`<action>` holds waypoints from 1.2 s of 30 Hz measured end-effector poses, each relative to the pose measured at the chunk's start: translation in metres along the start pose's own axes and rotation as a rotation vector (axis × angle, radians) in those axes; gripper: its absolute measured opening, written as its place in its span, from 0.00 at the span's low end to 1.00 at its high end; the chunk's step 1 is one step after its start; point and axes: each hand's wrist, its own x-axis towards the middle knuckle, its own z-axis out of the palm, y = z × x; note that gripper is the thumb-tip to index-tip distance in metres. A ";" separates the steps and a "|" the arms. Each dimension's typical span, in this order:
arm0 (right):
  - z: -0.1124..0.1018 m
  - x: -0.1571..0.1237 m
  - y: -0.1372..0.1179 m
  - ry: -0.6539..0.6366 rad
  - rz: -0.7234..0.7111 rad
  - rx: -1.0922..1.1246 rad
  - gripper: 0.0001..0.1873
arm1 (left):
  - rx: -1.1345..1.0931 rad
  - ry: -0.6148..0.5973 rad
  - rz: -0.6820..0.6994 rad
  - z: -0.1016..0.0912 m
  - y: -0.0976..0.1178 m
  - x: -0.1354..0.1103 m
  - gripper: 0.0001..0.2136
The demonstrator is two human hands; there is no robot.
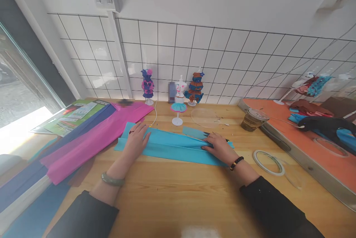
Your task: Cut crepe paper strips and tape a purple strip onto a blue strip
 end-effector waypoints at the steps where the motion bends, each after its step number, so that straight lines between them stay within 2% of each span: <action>1: -0.002 -0.002 -0.002 -0.008 -0.018 0.024 0.14 | -0.015 0.023 -0.002 -0.002 0.001 0.000 0.17; 5: -0.006 -0.012 -0.009 0.022 -0.041 0.166 0.14 | -0.054 0.098 -0.010 -0.011 0.010 0.000 0.17; 9: -0.008 -0.017 -0.013 0.063 0.022 0.290 0.14 | -0.046 0.187 0.042 -0.023 0.022 -0.001 0.16; 14: -0.010 -0.002 -0.029 0.067 0.099 0.358 0.14 | -0.009 0.269 0.113 -0.031 0.035 -0.002 0.16; 16: -0.012 0.011 -0.038 0.064 0.096 0.353 0.15 | -0.015 0.254 0.149 -0.031 0.037 -0.003 0.15; 19: -0.011 0.035 -0.051 0.046 0.016 0.328 0.15 | -0.030 0.196 0.207 -0.028 0.039 -0.003 0.14; 23: 0.002 0.065 -0.062 0.007 -0.121 0.322 0.16 | -0.041 0.090 0.247 -0.023 0.038 -0.005 0.13; 27: 0.015 0.079 -0.066 0.043 -0.156 0.346 0.14 | -0.027 -0.034 0.254 -0.017 0.034 -0.006 0.13; 31: 0.013 0.068 -0.049 0.142 -0.090 0.332 0.16 | -0.032 -0.126 0.293 -0.010 0.029 -0.008 0.13; 36: 0.001 0.032 0.009 0.235 0.165 0.198 0.18 | -0.063 -0.221 0.342 -0.002 0.031 -0.009 0.14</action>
